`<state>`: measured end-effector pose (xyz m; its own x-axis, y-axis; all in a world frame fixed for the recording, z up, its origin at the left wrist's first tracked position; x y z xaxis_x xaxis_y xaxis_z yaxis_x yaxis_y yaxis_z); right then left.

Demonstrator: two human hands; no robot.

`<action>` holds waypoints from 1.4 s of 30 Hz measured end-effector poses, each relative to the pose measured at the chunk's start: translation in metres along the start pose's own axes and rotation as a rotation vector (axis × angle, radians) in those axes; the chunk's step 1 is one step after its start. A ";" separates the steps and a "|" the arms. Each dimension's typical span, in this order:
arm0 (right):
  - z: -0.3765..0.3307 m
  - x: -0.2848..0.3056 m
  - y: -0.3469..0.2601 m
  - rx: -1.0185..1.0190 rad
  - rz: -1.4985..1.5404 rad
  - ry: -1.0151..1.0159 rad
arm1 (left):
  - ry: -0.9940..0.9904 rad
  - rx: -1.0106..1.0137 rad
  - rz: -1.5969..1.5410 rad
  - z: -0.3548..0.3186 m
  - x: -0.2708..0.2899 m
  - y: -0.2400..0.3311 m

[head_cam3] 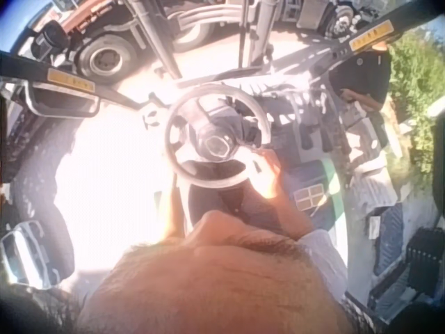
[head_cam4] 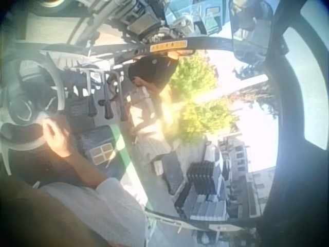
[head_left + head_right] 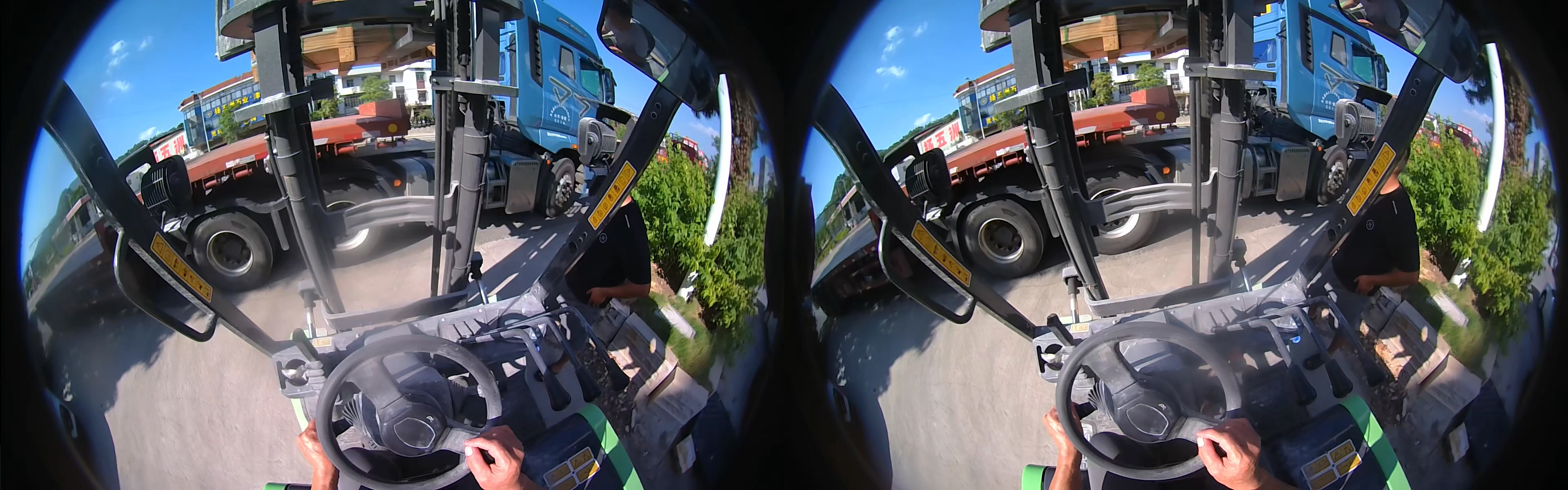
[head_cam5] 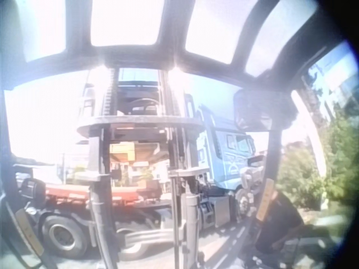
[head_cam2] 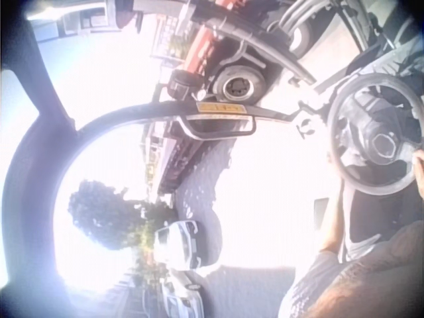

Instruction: The person operates a forklift to lift a pallet of boxes and drive it toward a parked truck. The forklift forks are raised, the vehicle is maneuvered into position, and the load is placed onto the truck bed with assistance from a person standing nearby.

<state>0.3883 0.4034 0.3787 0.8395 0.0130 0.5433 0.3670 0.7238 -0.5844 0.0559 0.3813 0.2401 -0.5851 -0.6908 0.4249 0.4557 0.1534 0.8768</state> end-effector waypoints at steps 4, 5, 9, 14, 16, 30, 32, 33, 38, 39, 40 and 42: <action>0.019 -0.001 0.018 0.100 -0.042 0.047 | -0.029 0.057 -0.067 -0.002 -0.001 0.001; 0.020 -0.001 0.021 0.104 -0.055 0.091 | -0.046 0.061 -0.066 -0.002 -0.001 0.002; 0.021 -0.005 0.035 0.002 -0.005 0.102 | -0.062 0.063 -0.101 -0.006 0.000 0.010; 0.012 -0.003 0.037 -0.024 -0.018 0.087 | -0.069 0.158 0.119 -0.003 0.000 0.017; 0.008 -0.004 0.039 -0.013 -0.040 0.073 | -0.057 0.099 0.065 -0.004 -0.002 0.021; 0.073 0.006 0.070 -0.127 -0.181 0.214 | 0.221 -0.041 0.150 0.007 -0.019 0.042; 0.103 0.008 0.069 0.002 -0.256 0.132 | 0.236 -0.057 0.138 0.004 -0.017 0.043; 0.111 0.009 0.068 -0.027 -0.240 0.128 | 0.248 -0.059 0.153 0.003 -0.015 0.044; 0.133 -0.009 0.058 -0.163 0.072 0.111 | 0.078 0.030 0.132 0.003 -0.008 0.048; 0.137 -0.012 0.054 -0.121 0.104 0.158 | 0.102 0.001 0.084 0.001 -0.007 0.051; 0.141 -0.013 0.051 -0.086 0.067 0.181 | 0.045 0.089 0.127 0.003 -0.005 0.049; 0.137 -0.006 0.042 -0.133 0.086 0.146 | 0.059 0.073 -0.051 0.002 -0.003 0.048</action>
Point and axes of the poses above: each hand's wrist, its own z-axis towards the middle knuckle, its own x-axis out of the back of the hand, y = z × x, the point moved 2 cm from there along z, towards the middle knuckle, and after that the axes turned 10 degrees about -y, right-handed, at the moved point
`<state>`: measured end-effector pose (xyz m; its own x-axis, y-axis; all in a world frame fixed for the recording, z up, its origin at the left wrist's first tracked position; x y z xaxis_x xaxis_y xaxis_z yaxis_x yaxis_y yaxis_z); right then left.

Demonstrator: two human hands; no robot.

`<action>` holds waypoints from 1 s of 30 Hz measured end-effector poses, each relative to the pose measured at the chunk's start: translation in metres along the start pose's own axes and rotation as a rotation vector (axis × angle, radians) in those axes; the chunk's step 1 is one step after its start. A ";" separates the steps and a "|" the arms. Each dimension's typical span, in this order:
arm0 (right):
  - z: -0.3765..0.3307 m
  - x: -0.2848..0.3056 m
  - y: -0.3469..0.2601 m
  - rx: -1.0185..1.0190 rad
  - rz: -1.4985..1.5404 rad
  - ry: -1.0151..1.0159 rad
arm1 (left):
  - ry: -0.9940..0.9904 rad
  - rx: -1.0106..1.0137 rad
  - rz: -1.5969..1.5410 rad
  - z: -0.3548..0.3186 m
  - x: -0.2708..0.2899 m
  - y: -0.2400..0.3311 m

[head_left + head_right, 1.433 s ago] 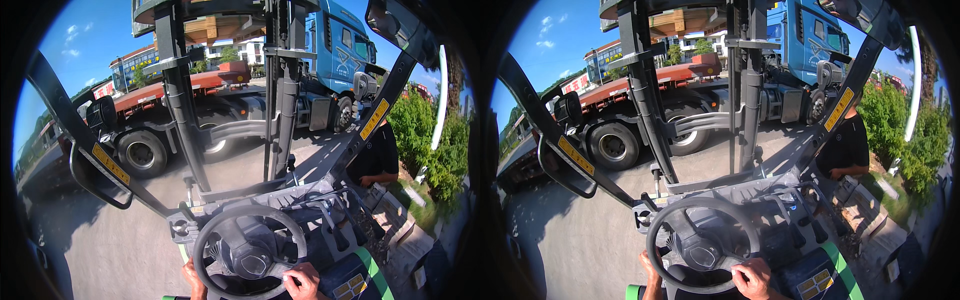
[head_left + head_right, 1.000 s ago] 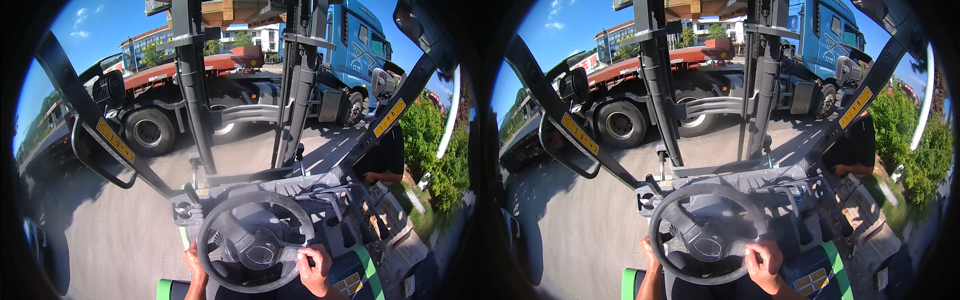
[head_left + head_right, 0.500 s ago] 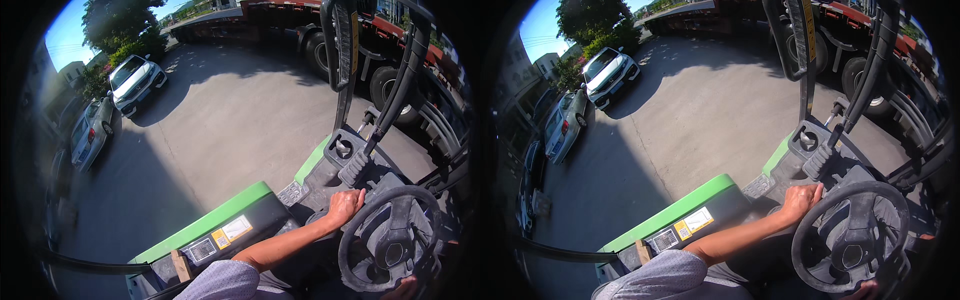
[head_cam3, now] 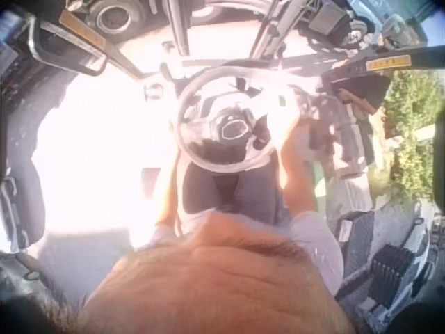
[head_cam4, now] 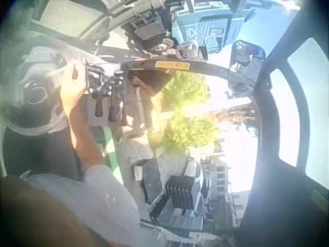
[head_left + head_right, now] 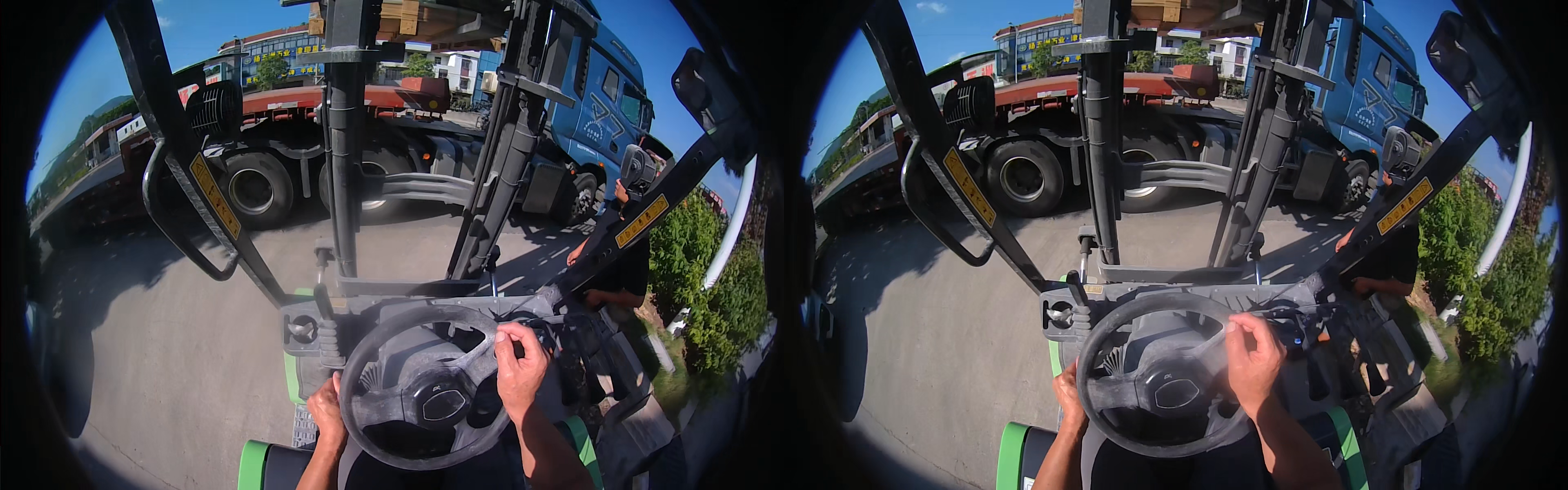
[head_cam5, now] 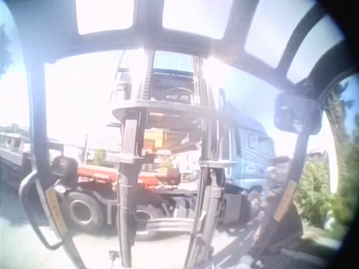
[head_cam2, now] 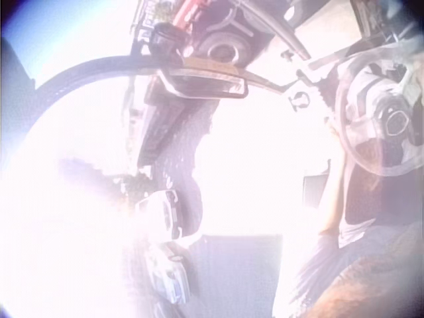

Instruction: The person operates a forklift to lift a pallet of boxes and drive it toward a parked truck. The forklift forks are raised, the vehicle is maneuvered into position, and the load is placed onto the truck bed with assistance from a person standing nearby.

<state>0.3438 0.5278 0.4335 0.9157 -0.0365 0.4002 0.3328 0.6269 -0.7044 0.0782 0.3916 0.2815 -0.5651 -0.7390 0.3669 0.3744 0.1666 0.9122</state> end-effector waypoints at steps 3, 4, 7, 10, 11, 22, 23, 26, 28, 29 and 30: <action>-0.006 0.009 -0.009 -0.017 -0.028 -0.008 | -0.047 0.020 -0.027 0.000 0.004 -0.009; -0.007 0.010 -0.010 -0.006 -0.022 -0.003 | -0.076 0.028 -0.014 -0.001 0.004 -0.012; -0.005 0.006 -0.012 0.061 -0.015 0.036 | -0.083 0.012 -0.098 -0.001 0.003 -0.013; 0.003 -0.005 -0.015 0.072 -0.030 0.095 | -0.086 -0.019 -0.175 -0.002 0.005 -0.010; 0.006 -0.009 -0.017 0.062 -0.010 0.101 | -0.099 -0.045 -0.137 -0.002 0.007 -0.010; 0.042 -0.061 -0.065 0.240 0.006 0.112 | -0.002 -0.140 0.209 0.027 0.013 -0.044; 0.043 -0.069 -0.070 0.229 0.011 0.076 | 0.013 -0.139 0.061 0.021 0.013 -0.041; 0.045 -0.095 -0.086 0.290 0.045 0.121 | -0.006 -0.155 -0.074 0.011 0.018 -0.026; 0.042 -0.110 -0.096 0.329 0.045 0.143 | -0.018 -0.149 -0.096 0.008 0.021 -0.015; 0.039 -0.118 -0.101 0.327 0.029 0.117 | -0.068 -0.148 -0.114 0.008 0.024 -0.011; 0.035 -0.126 -0.106 0.333 0.022 0.103 | -0.096 -0.155 -0.123 0.008 0.027 -0.009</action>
Point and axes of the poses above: each hand's wrist, its own z-axis towards the middle knuckle, its own x-axis out of the back of the hand, y = z × x, the point moved 2 cm from there along z, towards the middle knuckle, and after that the axes turned 10 degrees about -y, right-handed, at the moved point
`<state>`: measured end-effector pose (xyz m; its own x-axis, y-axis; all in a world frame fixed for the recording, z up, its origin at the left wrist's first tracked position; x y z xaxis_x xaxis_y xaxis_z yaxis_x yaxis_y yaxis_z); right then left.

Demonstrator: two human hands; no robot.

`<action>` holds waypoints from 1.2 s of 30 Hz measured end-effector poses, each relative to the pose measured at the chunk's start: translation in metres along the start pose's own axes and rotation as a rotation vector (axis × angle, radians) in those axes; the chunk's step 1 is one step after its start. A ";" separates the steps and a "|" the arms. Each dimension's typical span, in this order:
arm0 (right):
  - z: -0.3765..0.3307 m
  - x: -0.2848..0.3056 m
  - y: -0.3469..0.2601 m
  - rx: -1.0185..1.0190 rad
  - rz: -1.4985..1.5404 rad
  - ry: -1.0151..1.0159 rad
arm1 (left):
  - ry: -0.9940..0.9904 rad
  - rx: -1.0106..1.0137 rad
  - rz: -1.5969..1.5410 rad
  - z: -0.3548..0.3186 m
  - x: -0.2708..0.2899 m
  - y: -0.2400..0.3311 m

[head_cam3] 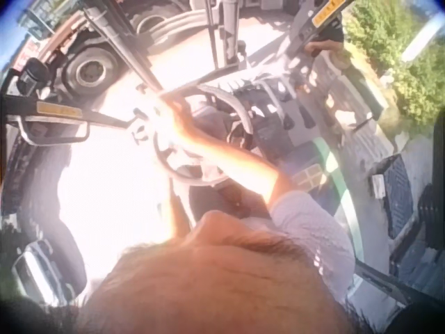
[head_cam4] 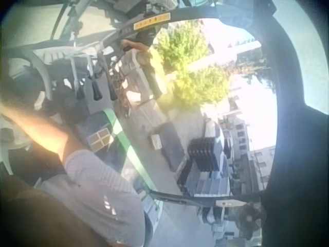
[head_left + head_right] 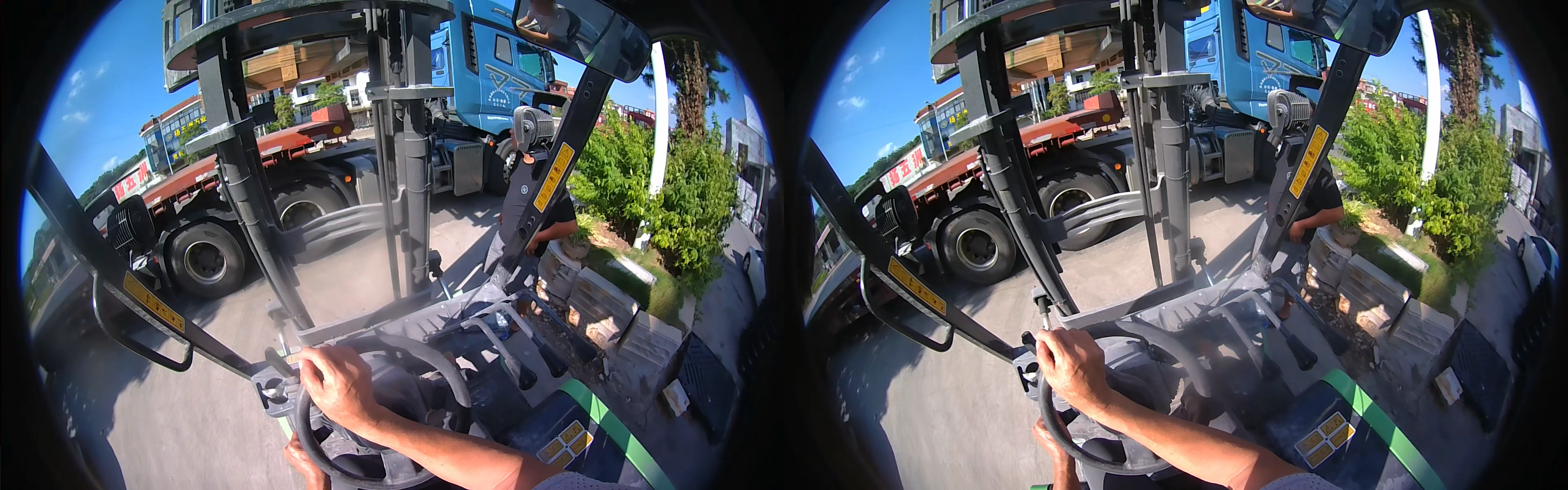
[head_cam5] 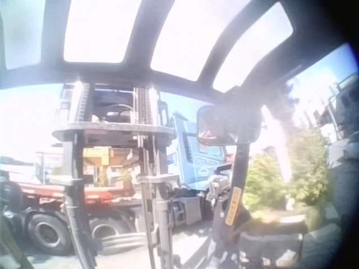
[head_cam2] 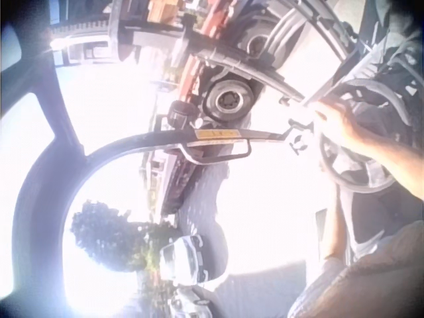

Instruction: The person operates a forklift to lift a pallet of boxes and drive it toward a parked truck. The forklift forks are raised, the vehicle is maneuvered into position, and the load is placed onto the truck bed with assistance from a person standing nearby.

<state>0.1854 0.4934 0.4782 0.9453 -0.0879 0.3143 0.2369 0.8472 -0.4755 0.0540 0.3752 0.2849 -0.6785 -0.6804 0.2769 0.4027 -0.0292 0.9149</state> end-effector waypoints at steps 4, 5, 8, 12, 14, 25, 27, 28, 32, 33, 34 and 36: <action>-0.026 -0.028 -0.025 0.001 0.062 -0.042 | -0.021 0.019 0.014 0.003 0.003 -0.005; -0.036 -0.033 -0.030 0.005 0.070 -0.094 | 0.010 0.002 -0.035 0.002 0.003 -0.008; -0.073 -0.041 -0.053 0.056 0.115 -0.187 | 0.044 -0.059 0.005 0.003 0.007 -0.017; -0.132 0.001 -0.077 0.136 0.156 -0.321 | -0.055 -0.106 0.013 0.003 0.015 -0.015; -0.159 0.052 -0.076 0.104 0.240 -0.341 | -0.067 -0.050 0.086 0.003 0.017 -0.010; -0.161 0.147 0.002 -0.259 -0.191 -0.078 | 0.046 -0.012 0.102 0.011 0.008 -0.017; -0.156 0.149 0.004 -0.282 -0.197 -0.033 | 0.067 -0.054 0.077 0.010 0.009 -0.017; -0.153 0.148 0.005 -0.344 -0.213 -0.047 | 0.064 -0.018 0.156 0.009 0.011 -0.017; -0.150 0.148 -0.003 -0.331 -0.146 -0.027 | 0.081 0.033 0.273 0.006 0.013 -0.009; -0.150 0.146 -0.005 -0.297 -0.144 -0.019 | 0.089 0.054 0.220 0.006 0.014 -0.008; -0.152 0.146 -0.007 -0.294 -0.131 -0.020 | 0.083 0.085 0.171 0.005 0.014 -0.007; -0.155 0.144 -0.011 -0.277 -0.184 -0.032 | 0.039 0.084 0.042 0.005 0.017 -0.006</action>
Point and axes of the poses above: each hand's wrist, its own z-axis towards the middle knuckle, its own x-axis out of the back of the hand, y = z × x, the point moved 2 cm from there along z, towards the middle knuckle, and after that the axes turned 10 degrees about -y, right-handed, at the moved point
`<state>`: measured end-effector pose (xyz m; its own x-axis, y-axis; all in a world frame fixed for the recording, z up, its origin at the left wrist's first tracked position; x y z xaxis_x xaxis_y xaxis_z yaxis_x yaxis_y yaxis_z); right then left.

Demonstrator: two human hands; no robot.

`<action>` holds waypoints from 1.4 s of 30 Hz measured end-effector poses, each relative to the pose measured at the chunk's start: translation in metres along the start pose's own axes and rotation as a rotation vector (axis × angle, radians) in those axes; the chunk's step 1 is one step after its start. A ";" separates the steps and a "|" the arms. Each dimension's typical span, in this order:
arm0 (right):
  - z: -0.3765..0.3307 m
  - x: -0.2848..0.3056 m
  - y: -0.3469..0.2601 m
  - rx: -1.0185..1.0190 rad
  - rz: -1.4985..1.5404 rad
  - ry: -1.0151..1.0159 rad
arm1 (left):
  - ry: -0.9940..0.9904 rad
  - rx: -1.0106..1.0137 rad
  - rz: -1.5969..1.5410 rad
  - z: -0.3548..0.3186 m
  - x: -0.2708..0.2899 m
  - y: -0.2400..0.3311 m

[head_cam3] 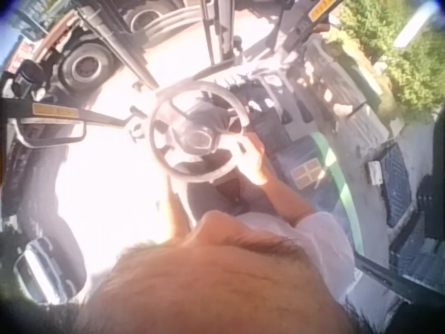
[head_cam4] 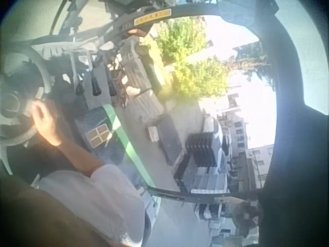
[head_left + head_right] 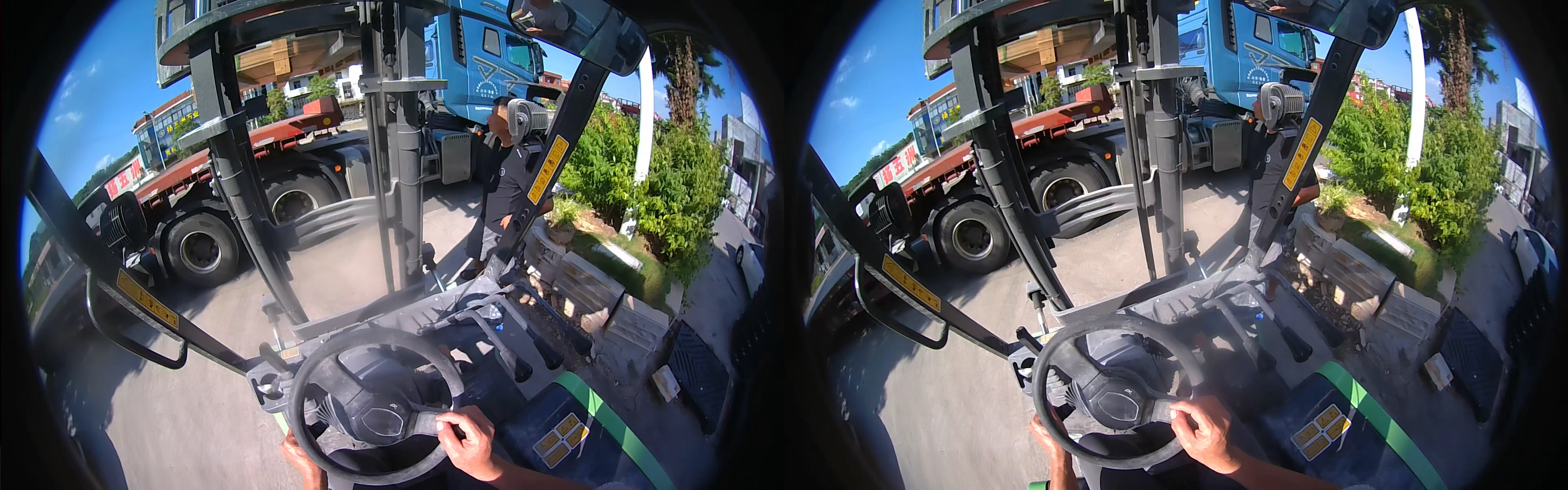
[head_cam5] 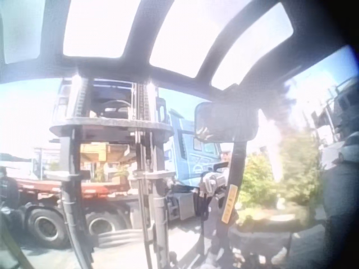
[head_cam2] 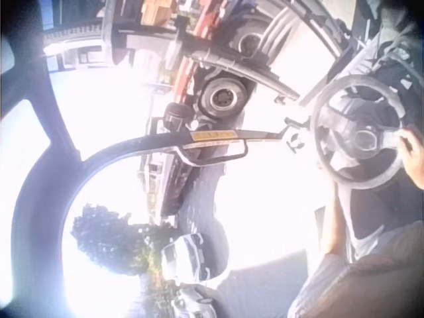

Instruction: The person operates a forklift to lift a pallet of boxes and drive it toward a parked truck. The forklift forks are raised, the vehicle is maneuvered into position, and the load is placed onto the truck bed with assistance from a person standing nearby.

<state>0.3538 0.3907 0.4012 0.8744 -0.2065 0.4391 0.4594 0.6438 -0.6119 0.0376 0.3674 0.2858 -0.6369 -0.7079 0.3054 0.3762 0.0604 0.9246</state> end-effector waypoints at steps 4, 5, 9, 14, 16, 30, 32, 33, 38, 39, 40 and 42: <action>-0.004 -0.003 -0.002 -0.029 0.028 0.012 | -0.036 -0.025 0.073 0.001 0.008 0.000; -0.005 -0.004 -0.003 -0.032 0.028 0.015 | -0.033 -0.044 0.124 0.001 0.010 0.001; -0.004 -0.006 -0.007 0.005 0.027 0.020 | -0.058 -0.027 0.038 0.003 0.012 0.005; 0.000 -0.008 -0.013 0.027 0.002 0.013 | 0.040 -0.026 -0.052 0.005 0.012 0.015; 0.002 -0.009 -0.017 0.039 -0.002 0.017 | 0.026 -0.007 -0.064 0.007 0.014 0.014; 0.000 -0.022 -0.038 -0.022 -0.007 -0.025 | -0.139 0.054 0.048 0.019 0.035 0.011; 0.002 -0.023 -0.041 0.016 -0.049 -0.029 | -0.119 0.043 0.007 0.023 0.036 0.008; 0.002 -0.024 -0.042 0.024 -0.044 -0.016 | -0.106 0.028 0.016 0.023 0.038 0.005; 0.001 -0.027 -0.046 -0.040 0.011 0.003 | -0.019 -0.046 0.115 0.030 0.036 -0.014; -0.001 -0.029 -0.048 -0.056 0.008 -0.014 | -0.024 -0.072 0.110 0.033 0.038 -0.018; -0.002 -0.029 -0.048 -0.059 -0.025 -0.022 | -0.014 -0.093 0.106 0.035 0.039 -0.021; -0.003 -0.030 -0.051 -0.042 -0.006 -0.003 | -0.003 -0.073 0.058 0.037 0.040 -0.026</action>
<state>0.3049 0.3618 0.4171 0.8712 -0.2081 0.4446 0.4708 0.6108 -0.6366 -0.0227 0.3639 0.2821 -0.6144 -0.7025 0.3590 0.4609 0.0497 0.8861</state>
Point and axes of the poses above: each hand's wrist, its own z-axis towards the middle knuckle, its own x-axis out of the back of the hand, y = z × x, the point moved 2 cm from there along z, towards the middle knuckle, and after that the axes turned 10 degrees about -y, right-handed, at the moved point
